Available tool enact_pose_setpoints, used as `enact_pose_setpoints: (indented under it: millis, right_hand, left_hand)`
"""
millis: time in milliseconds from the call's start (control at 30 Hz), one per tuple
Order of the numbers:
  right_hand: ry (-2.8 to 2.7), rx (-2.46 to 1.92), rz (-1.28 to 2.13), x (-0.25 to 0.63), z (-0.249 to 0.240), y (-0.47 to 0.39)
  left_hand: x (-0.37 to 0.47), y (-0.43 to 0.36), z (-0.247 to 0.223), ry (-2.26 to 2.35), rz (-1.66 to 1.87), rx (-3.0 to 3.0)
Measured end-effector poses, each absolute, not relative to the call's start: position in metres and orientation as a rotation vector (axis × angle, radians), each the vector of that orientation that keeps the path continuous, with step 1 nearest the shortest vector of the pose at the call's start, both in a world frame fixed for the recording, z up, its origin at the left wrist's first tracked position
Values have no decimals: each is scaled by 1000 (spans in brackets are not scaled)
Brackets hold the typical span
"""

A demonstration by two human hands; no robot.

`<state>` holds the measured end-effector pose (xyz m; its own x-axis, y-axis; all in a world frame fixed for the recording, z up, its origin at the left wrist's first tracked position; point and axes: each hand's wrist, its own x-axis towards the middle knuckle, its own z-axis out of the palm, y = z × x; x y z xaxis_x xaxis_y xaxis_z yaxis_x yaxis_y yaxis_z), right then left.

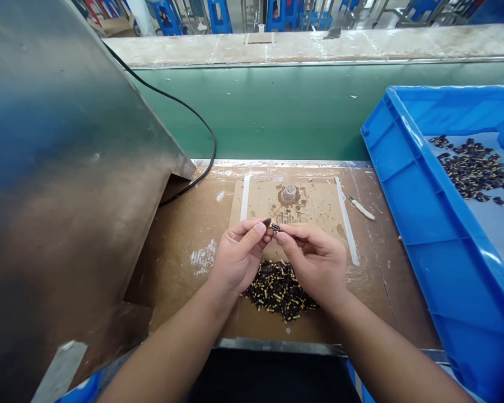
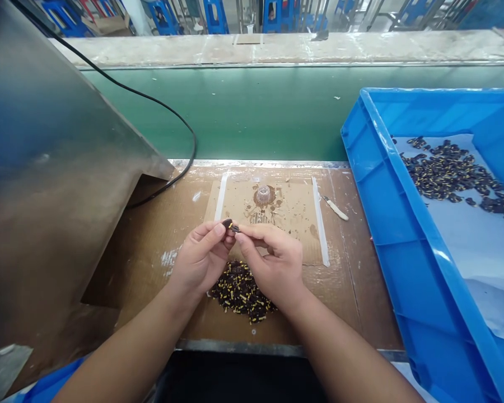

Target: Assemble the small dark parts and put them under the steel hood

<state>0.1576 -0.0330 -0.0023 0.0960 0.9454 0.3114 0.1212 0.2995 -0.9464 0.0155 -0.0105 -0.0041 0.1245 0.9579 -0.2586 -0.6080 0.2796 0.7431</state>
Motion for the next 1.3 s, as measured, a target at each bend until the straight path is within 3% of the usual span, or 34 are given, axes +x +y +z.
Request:
enact_pose_setpoints:
  millis: [867,1300]
  right_hand:
    - [-1352,-1145,839,159,-1,-33]
    - [-1489,-1088,668,166,3,-30]
  left_hand:
    - [13,-9,-11,733,1255,661]
    - [14,-9,-16,807,1365,918]
